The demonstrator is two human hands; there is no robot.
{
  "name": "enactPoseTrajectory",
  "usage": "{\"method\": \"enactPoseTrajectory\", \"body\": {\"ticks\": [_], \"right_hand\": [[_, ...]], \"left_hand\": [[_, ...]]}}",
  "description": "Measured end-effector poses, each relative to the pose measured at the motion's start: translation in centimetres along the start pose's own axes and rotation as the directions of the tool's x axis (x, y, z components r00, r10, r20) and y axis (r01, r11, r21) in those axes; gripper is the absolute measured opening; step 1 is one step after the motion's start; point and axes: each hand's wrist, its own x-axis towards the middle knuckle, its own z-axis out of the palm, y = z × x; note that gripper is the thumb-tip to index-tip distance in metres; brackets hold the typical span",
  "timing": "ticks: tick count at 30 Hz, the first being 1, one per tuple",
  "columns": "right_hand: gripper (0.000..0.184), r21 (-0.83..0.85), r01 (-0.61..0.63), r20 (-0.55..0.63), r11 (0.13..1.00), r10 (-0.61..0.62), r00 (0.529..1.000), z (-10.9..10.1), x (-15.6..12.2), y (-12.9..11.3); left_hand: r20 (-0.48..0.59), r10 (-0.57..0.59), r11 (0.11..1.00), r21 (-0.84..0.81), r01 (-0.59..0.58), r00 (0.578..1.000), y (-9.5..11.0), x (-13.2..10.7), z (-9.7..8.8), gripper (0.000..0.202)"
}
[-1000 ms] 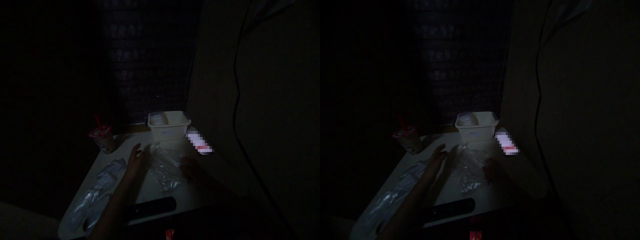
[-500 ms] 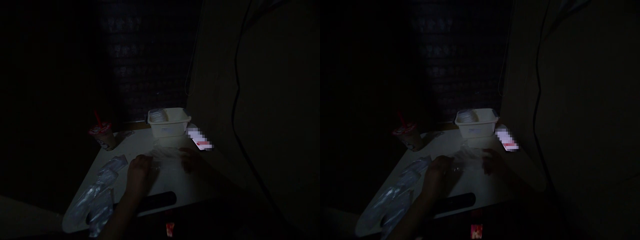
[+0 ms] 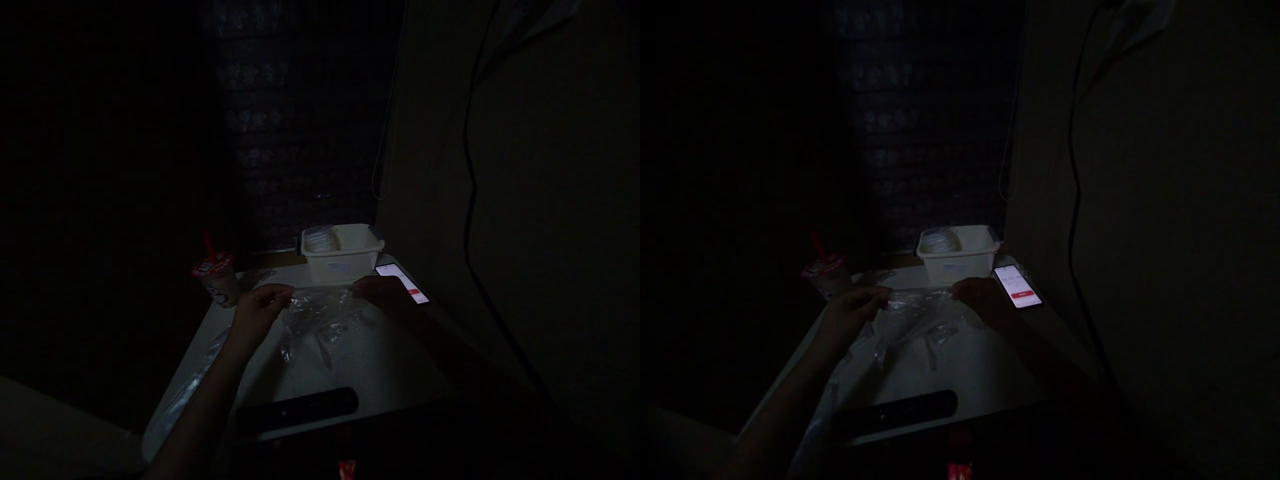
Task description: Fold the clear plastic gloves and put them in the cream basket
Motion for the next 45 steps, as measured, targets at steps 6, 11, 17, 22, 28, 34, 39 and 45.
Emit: {"method": "enactPoseTrajectory", "body": {"ticks": [6, 11, 17, 22, 28, 34, 39, 45], "right_hand": [[0.023, 0.014, -0.095, -0.056, 0.995, 0.096, 0.994, -0.3, 0.9, -0.7], [0.016, -0.006, -0.164, -0.024, 0.986, 0.164, 0.986, -1.2, 1.8, 0.3], [0.020, 0.104, -0.212, -0.040, 0.972, 0.217, 0.975, -2.6, 3.4, 2.1], [0.021, 0.089, -0.181, -0.134, 0.979, 0.192, 0.972, -3.1, 3.8, 3.7], [0.021, 0.088, -0.180, -0.159, 0.980, 0.192, 0.968, -3.3, 3.7, 5.0], [0.017, 0.122, -0.252, -0.179, 0.960, 0.271, 0.946, -3.2, 3.6, 4.3], [0.018, 0.086, -0.227, -0.168, 0.970, 0.239, 0.956, -1.8, 3.7, 3.1], [0.022, 0.035, -0.059, -0.010, 0.998, 0.060, 0.998, -0.4, 2.9, 1.9]], "left_hand": [[0.289, -0.082, 0.996, -0.022, 0.092, 0.954, -0.9, -0.6, 0.7, 0.017], [0.375, -0.198, 0.980, 0.079, 0.182, 0.906, -3.8, 0.2, 1.2, 0.004], [0.330, -0.252, 0.967, 0.044, 0.252, 0.910, -4.3, 2.1, 0.3, 0.005], [0.235, -0.285, 0.958, 0.035, 0.285, 0.929, -5.1, 2.8, -0.7, 0.007], [0.194, -0.316, 0.949, 0.041, 0.314, 0.929, -5.8, 2.5, -1.7, 0.011], [0.140, -0.281, 0.955, 0.133, 0.263, 0.949, -6.3, 2.9, -1.9, 0.012], [0.168, -0.050, 0.962, 0.274, 0.002, 0.985, -5.5, 0.9, 1.6, 0.062], [0.197, -0.128, 0.987, -0.068, 0.144, 0.972, -5.4, 0.6, 5.6, 0.063]]}}
